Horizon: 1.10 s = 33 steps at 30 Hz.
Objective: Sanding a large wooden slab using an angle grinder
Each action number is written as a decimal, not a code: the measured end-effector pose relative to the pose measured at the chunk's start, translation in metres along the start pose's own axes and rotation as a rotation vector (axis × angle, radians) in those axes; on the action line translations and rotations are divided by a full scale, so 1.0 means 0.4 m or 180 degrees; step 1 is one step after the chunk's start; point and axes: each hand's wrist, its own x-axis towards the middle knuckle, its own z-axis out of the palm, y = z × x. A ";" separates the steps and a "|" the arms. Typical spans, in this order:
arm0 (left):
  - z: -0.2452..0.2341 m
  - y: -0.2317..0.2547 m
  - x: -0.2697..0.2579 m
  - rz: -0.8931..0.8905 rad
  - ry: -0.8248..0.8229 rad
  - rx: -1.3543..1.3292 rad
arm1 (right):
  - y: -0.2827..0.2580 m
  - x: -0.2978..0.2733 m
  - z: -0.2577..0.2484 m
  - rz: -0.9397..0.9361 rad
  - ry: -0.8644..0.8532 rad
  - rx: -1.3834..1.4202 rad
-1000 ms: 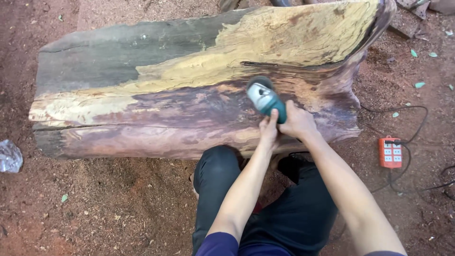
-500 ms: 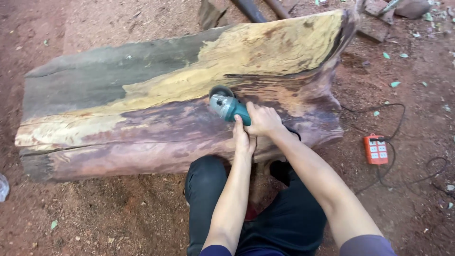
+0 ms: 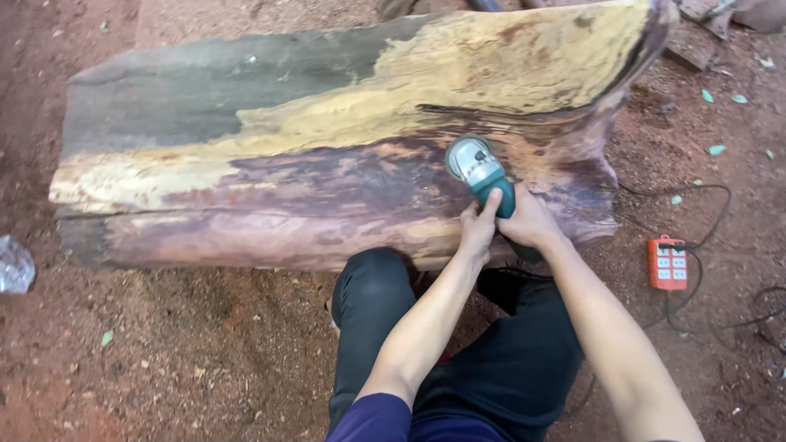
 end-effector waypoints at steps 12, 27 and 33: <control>-0.118 0.219 -0.043 0.0250 0.1077 -0.1309 | -0.366 -0.050 -0.033 -0.1503 -0.0507 -0.1049; -0.048 0.023 0.012 -0.0038 0.0446 -0.1265 | -0.271 -0.089 -0.042 -0.0598 -0.0252 -0.1313; -0.130 0.191 -0.019 0.0376 0.1004 -0.1272 | -0.409 -0.083 -0.011 -0.1013 -0.0376 -0.1293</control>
